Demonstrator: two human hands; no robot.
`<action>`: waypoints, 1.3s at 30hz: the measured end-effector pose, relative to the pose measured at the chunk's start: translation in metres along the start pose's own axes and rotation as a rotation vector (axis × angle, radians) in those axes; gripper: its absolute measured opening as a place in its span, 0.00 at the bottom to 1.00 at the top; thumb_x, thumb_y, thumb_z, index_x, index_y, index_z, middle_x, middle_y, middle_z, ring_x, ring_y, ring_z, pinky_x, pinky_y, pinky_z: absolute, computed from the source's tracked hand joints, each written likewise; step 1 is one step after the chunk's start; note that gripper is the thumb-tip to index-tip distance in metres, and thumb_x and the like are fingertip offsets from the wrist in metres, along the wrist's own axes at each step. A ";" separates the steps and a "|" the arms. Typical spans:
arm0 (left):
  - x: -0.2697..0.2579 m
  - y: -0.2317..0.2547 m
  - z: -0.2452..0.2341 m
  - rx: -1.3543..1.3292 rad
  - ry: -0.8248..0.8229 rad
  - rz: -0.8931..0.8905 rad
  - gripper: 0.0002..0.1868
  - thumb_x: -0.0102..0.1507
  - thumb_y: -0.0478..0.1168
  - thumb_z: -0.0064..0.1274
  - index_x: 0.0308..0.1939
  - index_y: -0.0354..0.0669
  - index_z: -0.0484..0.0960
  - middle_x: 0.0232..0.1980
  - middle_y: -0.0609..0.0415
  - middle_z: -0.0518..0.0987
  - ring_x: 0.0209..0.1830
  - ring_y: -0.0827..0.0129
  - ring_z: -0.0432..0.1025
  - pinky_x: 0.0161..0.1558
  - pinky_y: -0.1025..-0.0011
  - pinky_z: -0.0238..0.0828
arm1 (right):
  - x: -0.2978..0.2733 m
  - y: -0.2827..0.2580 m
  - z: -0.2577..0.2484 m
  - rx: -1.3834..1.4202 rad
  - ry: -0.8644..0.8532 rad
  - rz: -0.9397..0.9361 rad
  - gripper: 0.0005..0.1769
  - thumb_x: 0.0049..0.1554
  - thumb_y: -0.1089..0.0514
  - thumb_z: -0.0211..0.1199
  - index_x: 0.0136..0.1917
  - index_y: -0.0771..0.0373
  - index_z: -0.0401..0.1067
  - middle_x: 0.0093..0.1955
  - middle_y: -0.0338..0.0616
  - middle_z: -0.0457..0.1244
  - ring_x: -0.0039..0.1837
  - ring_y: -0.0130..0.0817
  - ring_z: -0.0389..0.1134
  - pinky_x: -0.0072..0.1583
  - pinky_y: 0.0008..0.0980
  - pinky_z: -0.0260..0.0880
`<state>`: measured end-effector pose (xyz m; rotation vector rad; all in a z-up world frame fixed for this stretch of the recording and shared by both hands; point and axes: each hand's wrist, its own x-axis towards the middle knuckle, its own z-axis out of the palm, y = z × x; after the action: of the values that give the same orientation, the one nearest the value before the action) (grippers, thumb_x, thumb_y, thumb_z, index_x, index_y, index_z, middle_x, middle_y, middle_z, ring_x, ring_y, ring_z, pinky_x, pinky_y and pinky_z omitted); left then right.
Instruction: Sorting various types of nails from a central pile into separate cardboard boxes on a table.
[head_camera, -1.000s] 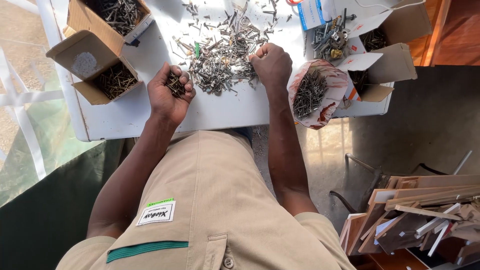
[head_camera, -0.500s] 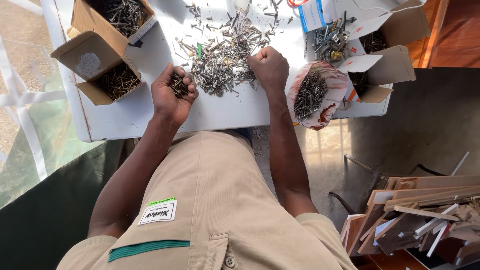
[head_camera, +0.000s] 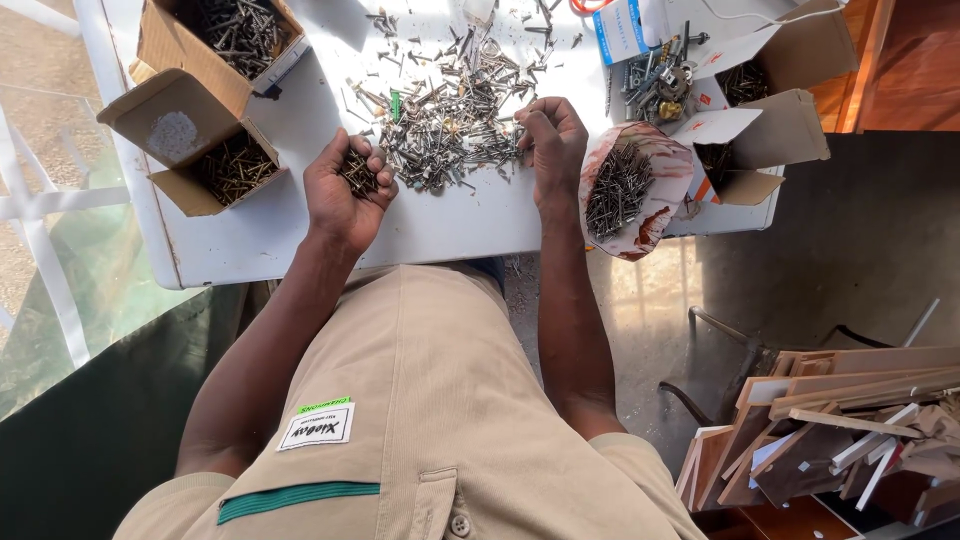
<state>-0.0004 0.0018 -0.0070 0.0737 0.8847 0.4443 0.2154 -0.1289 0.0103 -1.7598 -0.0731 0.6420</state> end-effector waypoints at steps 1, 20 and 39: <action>0.000 0.000 0.000 0.006 0.003 -0.001 0.16 0.69 0.49 0.46 0.30 0.46 0.73 0.27 0.56 0.69 0.24 0.67 0.64 0.27 0.74 0.58 | 0.001 0.003 -0.001 0.031 -0.016 -0.024 0.04 0.48 0.62 0.66 0.36 0.57 0.72 0.29 0.33 0.61 0.30 0.21 0.58 0.29 0.21 0.52; 0.003 -0.016 0.013 -0.173 -0.374 -0.120 0.26 0.73 0.47 0.38 0.64 0.28 0.75 0.65 0.27 0.76 0.66 0.39 0.73 0.70 0.43 0.72 | -0.046 0.006 0.024 0.211 -0.481 -0.151 0.12 0.58 0.66 0.69 0.55 0.72 0.75 0.43 0.57 0.70 0.42 0.35 0.73 0.38 0.24 0.75; 0.011 -0.018 0.006 -0.328 -0.595 -0.015 0.27 0.73 0.46 0.37 0.68 0.30 0.72 0.69 0.28 0.72 0.71 0.38 0.68 0.73 0.42 0.66 | -0.076 0.003 0.044 0.203 -0.344 -0.038 0.16 0.64 0.52 0.63 0.56 0.68 0.74 0.49 0.53 0.71 0.46 0.30 0.73 0.44 0.19 0.75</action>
<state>0.0164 -0.0090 -0.0160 -0.0998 0.2223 0.5120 0.1306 -0.1194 0.0303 -1.4367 -0.2685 0.8883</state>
